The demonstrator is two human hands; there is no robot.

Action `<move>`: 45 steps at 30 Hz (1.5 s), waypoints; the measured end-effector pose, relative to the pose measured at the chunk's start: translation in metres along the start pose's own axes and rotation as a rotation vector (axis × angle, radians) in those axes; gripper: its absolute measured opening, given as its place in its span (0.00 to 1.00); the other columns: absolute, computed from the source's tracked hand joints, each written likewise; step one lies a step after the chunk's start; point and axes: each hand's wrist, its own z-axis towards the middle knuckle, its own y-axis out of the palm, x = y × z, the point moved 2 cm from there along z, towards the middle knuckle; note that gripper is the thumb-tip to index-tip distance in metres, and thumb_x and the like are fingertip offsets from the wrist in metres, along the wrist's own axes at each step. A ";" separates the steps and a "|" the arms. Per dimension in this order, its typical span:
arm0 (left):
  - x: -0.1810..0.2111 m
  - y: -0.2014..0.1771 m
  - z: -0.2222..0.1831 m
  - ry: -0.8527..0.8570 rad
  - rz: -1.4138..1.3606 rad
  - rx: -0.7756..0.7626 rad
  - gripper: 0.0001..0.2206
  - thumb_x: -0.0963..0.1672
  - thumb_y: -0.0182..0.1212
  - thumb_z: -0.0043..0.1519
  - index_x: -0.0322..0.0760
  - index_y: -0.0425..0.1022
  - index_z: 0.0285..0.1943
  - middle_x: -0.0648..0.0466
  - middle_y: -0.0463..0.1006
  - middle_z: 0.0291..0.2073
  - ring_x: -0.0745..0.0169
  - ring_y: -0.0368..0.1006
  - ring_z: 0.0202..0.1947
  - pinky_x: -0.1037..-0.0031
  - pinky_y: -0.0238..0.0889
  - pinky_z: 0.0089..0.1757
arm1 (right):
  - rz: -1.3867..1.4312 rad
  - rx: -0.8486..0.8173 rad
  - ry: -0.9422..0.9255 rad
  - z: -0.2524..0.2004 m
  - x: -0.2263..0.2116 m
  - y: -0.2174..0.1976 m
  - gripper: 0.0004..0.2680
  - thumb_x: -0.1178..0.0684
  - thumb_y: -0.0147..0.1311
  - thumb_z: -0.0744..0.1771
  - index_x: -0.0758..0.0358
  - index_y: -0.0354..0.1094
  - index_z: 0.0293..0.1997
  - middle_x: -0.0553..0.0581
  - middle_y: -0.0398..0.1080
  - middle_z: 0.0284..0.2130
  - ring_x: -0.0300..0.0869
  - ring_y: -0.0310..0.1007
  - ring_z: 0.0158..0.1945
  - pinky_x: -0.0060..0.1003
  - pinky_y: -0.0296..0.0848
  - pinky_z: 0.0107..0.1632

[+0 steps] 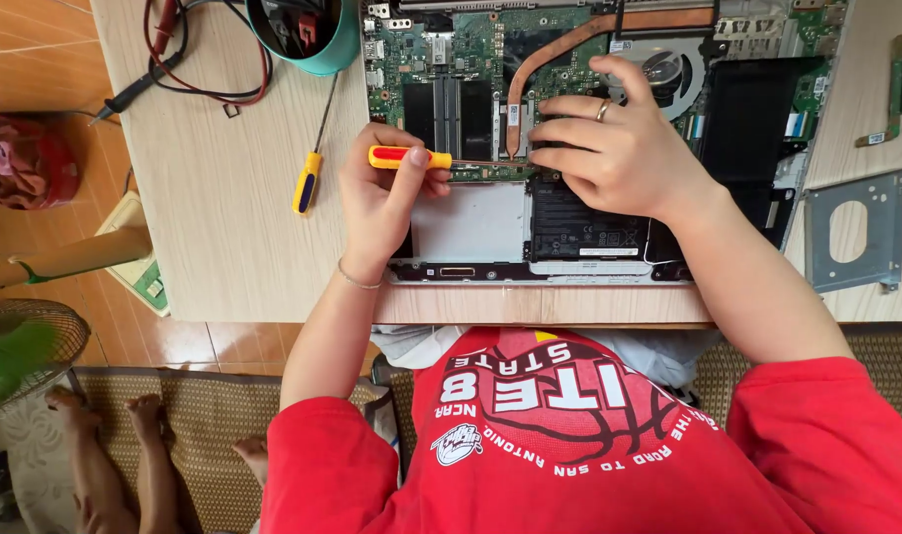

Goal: The person repairs a laptop by manipulating internal hardware components such as the hard drive and RAM.

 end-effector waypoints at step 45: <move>0.011 -0.013 -0.006 0.109 -0.021 0.160 0.07 0.42 0.55 0.74 0.31 0.65 0.51 0.48 0.77 0.38 0.64 0.77 0.33 0.74 0.74 0.38 | 0.208 -0.030 0.426 0.002 -0.005 0.022 0.05 0.47 0.69 0.67 0.49 0.79 0.35 0.41 0.75 0.39 0.41 0.72 0.62 0.69 0.31 0.78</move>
